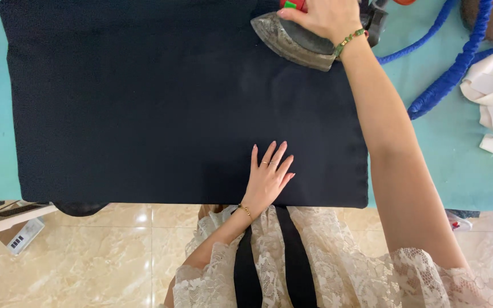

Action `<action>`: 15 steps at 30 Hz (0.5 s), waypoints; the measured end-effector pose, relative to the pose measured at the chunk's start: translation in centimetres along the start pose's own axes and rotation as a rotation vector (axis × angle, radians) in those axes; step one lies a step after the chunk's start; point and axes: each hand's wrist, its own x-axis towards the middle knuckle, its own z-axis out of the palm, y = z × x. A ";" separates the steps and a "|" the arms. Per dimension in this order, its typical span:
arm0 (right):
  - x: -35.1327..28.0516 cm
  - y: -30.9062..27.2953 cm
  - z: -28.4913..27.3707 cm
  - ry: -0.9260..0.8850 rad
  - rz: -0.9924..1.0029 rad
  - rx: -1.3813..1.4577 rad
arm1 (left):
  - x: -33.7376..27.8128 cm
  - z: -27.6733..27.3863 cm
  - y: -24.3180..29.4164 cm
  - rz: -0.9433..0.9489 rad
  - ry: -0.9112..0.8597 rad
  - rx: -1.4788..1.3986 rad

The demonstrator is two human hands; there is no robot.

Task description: Ironing a piece of black fabric on an ironing board with a steam iron.

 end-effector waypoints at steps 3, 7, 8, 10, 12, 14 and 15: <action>-1.3 -1.5 -0.8 0.165 -0.085 0.033 | 0.4 -0.1 0.9 0.035 0.008 -0.026; -3.7 -3.8 -3.0 0.191 -0.148 -0.016 | 0.9 0.3 1.9 0.085 -0.005 -0.045; -4.5 -4.6 -3.9 0.098 -0.115 0.005 | 1.0 0.4 2.2 0.102 -0.018 -0.052; -6.2 -5.9 -5.5 0.006 -0.067 0.020 | 1.1 0.4 2.7 0.133 -0.035 -0.063; -8.0 -6.9 -6.6 0.034 -0.113 0.061 | 1.2 0.3 3.2 0.164 -0.042 -0.084; -9.7 -8.2 -8.0 0.007 -0.087 0.041 | 1.3 0.5 3.3 0.191 -0.050 -0.104; -10.6 -8.8 -8.8 -0.019 -0.080 0.028 | 1.3 0.7 3.4 0.201 -0.050 -0.119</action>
